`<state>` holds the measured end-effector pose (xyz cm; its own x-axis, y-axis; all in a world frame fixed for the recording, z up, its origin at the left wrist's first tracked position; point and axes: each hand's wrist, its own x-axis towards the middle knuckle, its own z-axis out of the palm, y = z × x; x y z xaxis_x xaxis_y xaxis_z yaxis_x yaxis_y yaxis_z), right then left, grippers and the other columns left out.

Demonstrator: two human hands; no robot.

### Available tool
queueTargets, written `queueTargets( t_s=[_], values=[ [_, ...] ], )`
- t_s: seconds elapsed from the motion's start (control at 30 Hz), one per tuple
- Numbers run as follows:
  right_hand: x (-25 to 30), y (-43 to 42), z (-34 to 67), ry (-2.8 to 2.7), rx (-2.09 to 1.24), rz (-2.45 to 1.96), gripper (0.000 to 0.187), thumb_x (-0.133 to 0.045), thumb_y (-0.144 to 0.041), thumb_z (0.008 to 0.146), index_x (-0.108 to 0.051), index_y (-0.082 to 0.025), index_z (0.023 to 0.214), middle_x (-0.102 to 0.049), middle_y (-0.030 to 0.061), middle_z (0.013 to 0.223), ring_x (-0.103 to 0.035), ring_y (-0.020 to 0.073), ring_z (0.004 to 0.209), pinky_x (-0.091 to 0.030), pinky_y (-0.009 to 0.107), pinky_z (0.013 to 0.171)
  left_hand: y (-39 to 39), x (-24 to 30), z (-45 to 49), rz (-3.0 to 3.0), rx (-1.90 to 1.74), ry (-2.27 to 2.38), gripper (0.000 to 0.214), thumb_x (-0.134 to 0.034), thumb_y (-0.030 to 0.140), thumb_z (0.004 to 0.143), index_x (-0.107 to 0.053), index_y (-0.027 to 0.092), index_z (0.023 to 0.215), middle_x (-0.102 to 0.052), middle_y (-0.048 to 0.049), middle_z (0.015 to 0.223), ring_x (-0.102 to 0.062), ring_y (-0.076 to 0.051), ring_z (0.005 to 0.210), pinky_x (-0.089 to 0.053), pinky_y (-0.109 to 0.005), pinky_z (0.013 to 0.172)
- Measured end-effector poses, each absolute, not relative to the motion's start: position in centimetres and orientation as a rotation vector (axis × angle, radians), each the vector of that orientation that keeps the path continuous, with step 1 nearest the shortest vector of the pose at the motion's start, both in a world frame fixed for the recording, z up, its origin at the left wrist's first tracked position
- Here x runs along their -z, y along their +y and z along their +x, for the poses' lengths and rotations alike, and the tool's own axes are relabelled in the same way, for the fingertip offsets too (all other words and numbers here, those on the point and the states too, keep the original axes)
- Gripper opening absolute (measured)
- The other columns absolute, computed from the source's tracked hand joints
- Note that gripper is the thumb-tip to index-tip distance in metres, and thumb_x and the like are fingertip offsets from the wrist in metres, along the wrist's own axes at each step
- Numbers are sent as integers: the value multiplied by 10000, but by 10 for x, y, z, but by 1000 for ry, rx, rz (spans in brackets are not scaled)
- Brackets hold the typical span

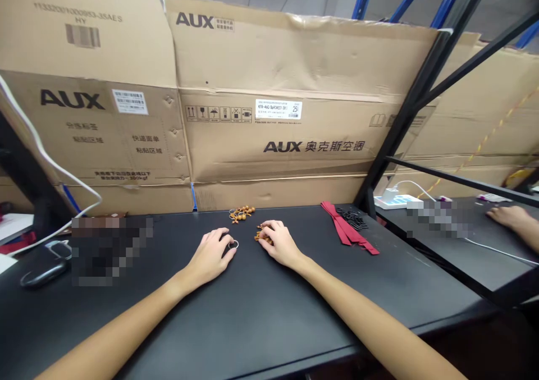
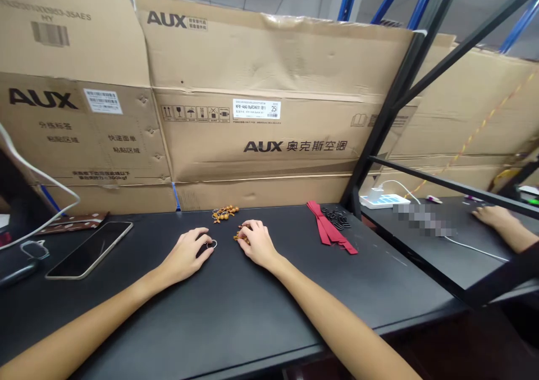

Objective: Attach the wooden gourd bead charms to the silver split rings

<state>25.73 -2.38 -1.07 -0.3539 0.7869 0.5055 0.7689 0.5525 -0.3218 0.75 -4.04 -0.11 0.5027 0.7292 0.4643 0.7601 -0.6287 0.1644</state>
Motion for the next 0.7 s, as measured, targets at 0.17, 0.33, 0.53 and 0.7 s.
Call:
queueTargets(
  t_s=[0.17,0.33,0.53,0.7],
  values=[
    [12,-13,264,-2098,10,-1398,82,-602,-227,865,-644,-207,933,-554,99,1161,-464,266,1115,-421,435,899,-33,3,1,-2575,735,-1443,230,-497,358,913,-624,191,1007,-553,-131,1197,-506,-305,1172,-406,-495,959],
    [9,-14,265,-2023,41,-1436,135,-583,-225,873,-650,-217,990,-552,120,1196,-461,288,1150,-425,476,908,-29,3,-4,-2480,694,-1557,279,-511,385,902,-613,154,1021,-550,-171,1210,-512,-333,1171,-416,-511,943],
    [3,-27,256,-2277,91,-1130,296,-587,-340,882,-635,-220,1148,-493,108,1383,-354,283,1338,-317,488,1080,-28,3,-2,-2558,738,-1416,344,-517,410,904,-583,161,1132,-507,-163,1339,-463,-327,1256,-390,-498,1016],
    [3,-30,250,-2452,-9,-1190,423,-405,-437,967,-570,-217,1289,-518,98,1385,-397,273,1339,-255,509,1126,-28,6,-1,-2628,643,-1314,425,-461,432,938,-546,158,1252,-464,-148,1422,-414,-306,1323,-328,-495,1095]
  ],
)
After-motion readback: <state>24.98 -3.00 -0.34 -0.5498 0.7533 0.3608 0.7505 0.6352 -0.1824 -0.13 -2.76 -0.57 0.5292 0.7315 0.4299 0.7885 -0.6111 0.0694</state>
